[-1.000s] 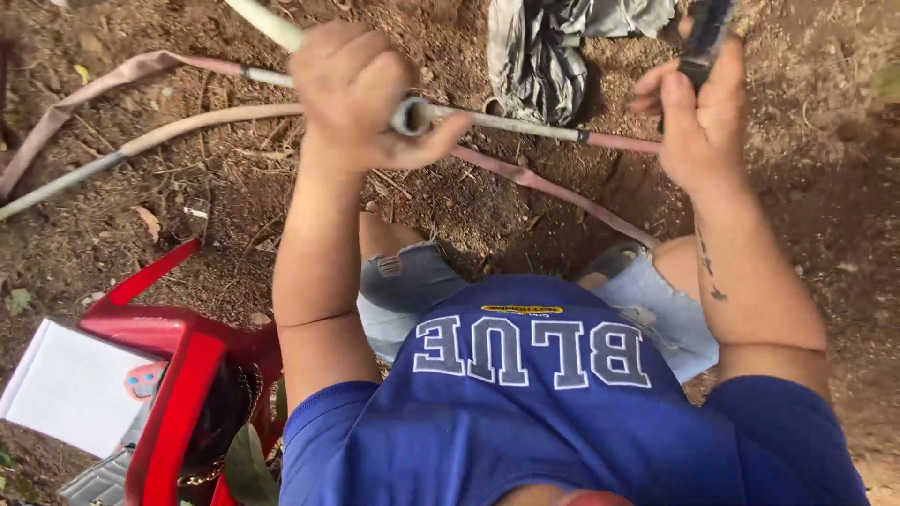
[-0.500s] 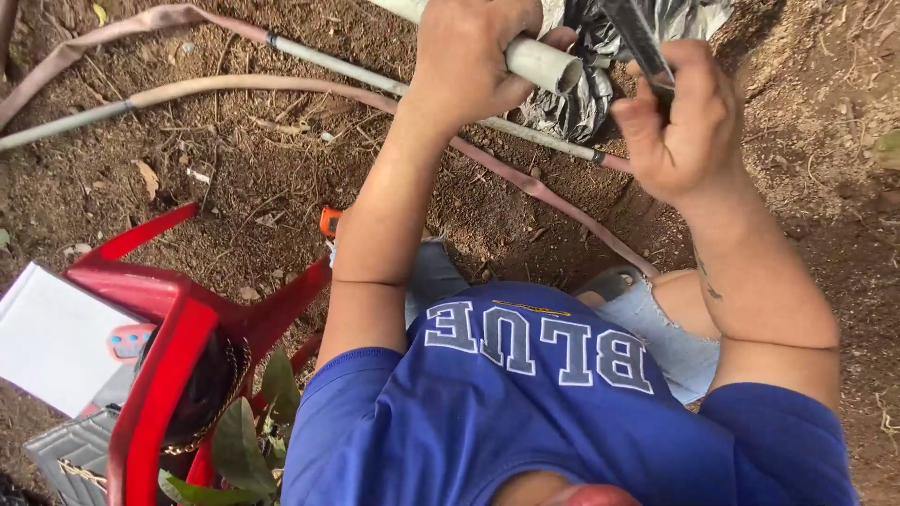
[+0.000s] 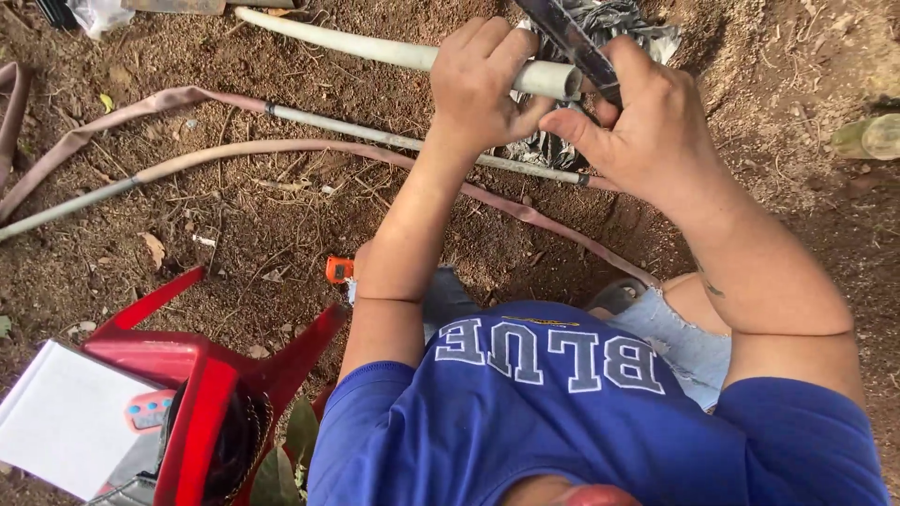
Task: The person sits on the ground and cleans a white pipe using a cloth and a metal file. They wipe the exterior of the pipe with the cloth and then use the file to scrape the inside and outside edges of the pipe.
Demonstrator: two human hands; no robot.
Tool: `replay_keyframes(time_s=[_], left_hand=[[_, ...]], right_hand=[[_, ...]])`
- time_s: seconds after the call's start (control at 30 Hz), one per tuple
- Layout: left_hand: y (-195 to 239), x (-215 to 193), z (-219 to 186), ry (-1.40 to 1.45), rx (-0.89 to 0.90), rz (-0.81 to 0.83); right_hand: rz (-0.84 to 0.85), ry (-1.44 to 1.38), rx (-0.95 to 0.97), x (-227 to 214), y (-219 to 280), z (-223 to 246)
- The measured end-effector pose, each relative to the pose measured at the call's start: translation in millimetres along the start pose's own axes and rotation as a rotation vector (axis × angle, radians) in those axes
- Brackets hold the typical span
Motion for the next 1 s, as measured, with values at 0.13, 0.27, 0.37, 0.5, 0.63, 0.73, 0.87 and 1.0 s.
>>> replay_keyframes(time_s=[0.13,0.27,0.37,0.5,0.63,0.73,0.87,1.0], left_hand=[[3,2,-1,0.059,-0.002,0.050],[-1,-2,1,0.074,0.028,0.180],[4,4,4,0.047,0.040,0.220],[1,2,1,0.027,-0.021,0.114],[3,5,2,0.011,-0.037,0.164],[0,7,3,0.014,-0.044,0.150],[5,17,6,-0.019,-0.059,0.180],[2,18,5,-0.005,-0.055,0.166]], right_hand=[[0.011,0.023,0.016,-11,-3,11],[0.048,0.185,0.058,-13,-8,10],[0.074,0.297,0.039,-12,-6,10],[0.084,0.509,0.000,-11,-5,17],[0.102,0.581,0.007,-9,-7,19],[0.062,0.599,-0.020,-8,-8,18],[0.043,0.645,-0.036,-3,-7,8],[-0.005,0.706,-0.098,0,-4,0]])
Point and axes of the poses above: each hand's wrist, its own y-axis away from the middle knuckle, its own x-axis out of the palm, z = x × y, the point moved 3 cm from there along -y, towards the middle knuckle, and after that the axes turned 15 degrees about -y, right-handed, at the moved point
